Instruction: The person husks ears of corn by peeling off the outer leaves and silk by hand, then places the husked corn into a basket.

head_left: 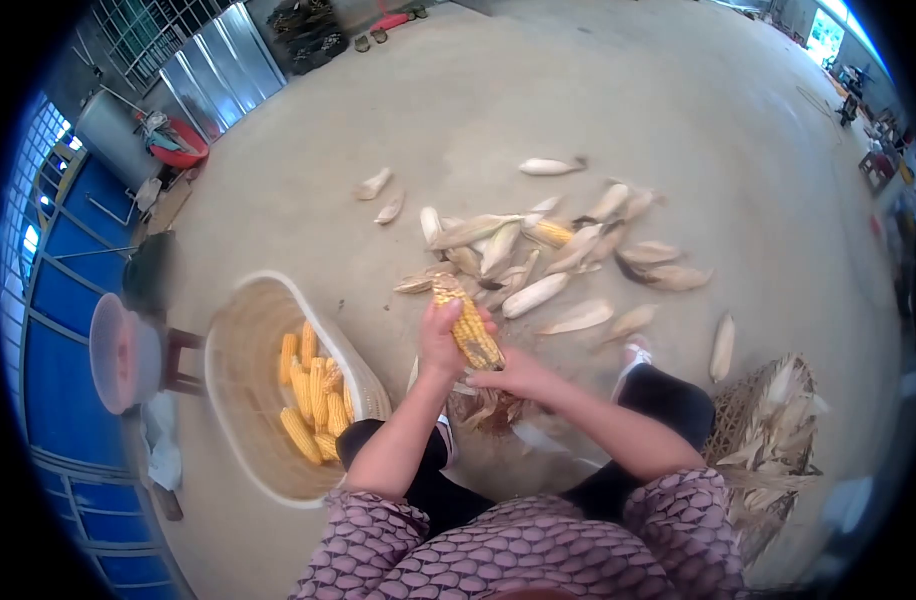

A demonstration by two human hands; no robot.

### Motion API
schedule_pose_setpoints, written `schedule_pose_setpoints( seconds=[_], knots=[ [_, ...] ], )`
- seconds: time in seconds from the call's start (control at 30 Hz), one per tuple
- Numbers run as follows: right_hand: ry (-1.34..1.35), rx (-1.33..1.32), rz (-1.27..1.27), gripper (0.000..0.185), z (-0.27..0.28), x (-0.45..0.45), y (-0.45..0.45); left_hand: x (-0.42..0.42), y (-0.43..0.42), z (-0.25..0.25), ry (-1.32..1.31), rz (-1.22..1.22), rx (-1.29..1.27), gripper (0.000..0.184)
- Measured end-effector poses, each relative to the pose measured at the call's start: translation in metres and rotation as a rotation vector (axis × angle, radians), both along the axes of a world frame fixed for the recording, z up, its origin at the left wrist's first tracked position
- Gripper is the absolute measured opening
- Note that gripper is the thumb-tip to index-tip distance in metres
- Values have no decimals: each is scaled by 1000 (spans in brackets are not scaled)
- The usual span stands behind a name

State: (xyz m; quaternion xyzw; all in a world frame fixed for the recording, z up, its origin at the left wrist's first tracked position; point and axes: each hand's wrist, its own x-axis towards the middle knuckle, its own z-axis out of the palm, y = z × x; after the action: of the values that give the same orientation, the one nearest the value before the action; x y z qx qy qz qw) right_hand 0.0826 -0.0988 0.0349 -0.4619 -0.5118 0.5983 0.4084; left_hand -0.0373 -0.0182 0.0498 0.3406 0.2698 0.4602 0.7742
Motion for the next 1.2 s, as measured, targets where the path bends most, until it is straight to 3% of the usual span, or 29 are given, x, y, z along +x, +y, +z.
schedule_pose_setpoints(
  seconds=[0.13, 0.2, 0.23, 0.3, 0.37, 0.43, 0.5, 0.53, 0.57, 0.6, 0.63, 0.7, 0.83, 0.9, 0.97, 1.1, 1.17, 1.2],
  knots=[
    [-66, -177, 34, 31, 1, -4, 0, 11, -1, 11, -40, 25, -45, 28],
    [10, -122, -173, 23, -1, -10, 2, 21, -6, 13, -15, 137, -44, 26],
    [9, -122, -172, 23, 1, -8, 2, 26, -8, 12, 15, 236, -46, 25],
    [-54, -284, -156, 25, 8, -5, 4, 27, -13, 2, 33, 212, -54, 25],
    [-169, -184, -121, 27, -10, -9, 3, 26, -15, -3, 276, 207, -76, 23],
    [-286, -81, -79, 30, 1, -12, 0, 19, -8, -3, 288, 203, -82, 19],
    [-700, -29, 72, 37, 19, -12, -6, 10, 2, 4, 292, -120, -186, 16],
    [-702, -30, 70, 37, 19, -12, -6, 7, 5, 5, 282, -211, -186, 19],
    [-855, 10, 189, 32, 18, -14, -5, 5, 8, 6, 279, -214, -187, 19],
    [-1003, 49, 312, 27, 17, -14, -7, 2, 9, 7, 237, -379, -303, 22],
    [-1002, 45, 316, 27, 13, -16, -15, -2, 10, 7, 193, -540, -421, 26],
    [-892, 440, 595, 24, 1, -24, -41, -10, 29, -14, 229, -546, -393, 32],
    [-963, 503, 802, 20, -25, -36, -83, -48, 71, -13, -166, 198, -703, 31],
    [-1026, 347, 619, 19, -66, -21, -81, -68, 74, -7, -233, 326, -645, 31],
    [-1037, 233, 403, 20, -68, -1, -71, -91, 73, -2, -300, 458, -588, 31],
    [-982, 134, 204, 21, -72, 20, -56, -175, 74, -9, -352, 708, -378, 35],
    [-991, 177, 46, 23, -79, 33, -62, -220, 73, -19, -436, 939, -446, 41],
    [-998, 161, 41, 23, -103, 47, -67, -226, 66, -18, -434, 929, -462, 41]
  ],
)
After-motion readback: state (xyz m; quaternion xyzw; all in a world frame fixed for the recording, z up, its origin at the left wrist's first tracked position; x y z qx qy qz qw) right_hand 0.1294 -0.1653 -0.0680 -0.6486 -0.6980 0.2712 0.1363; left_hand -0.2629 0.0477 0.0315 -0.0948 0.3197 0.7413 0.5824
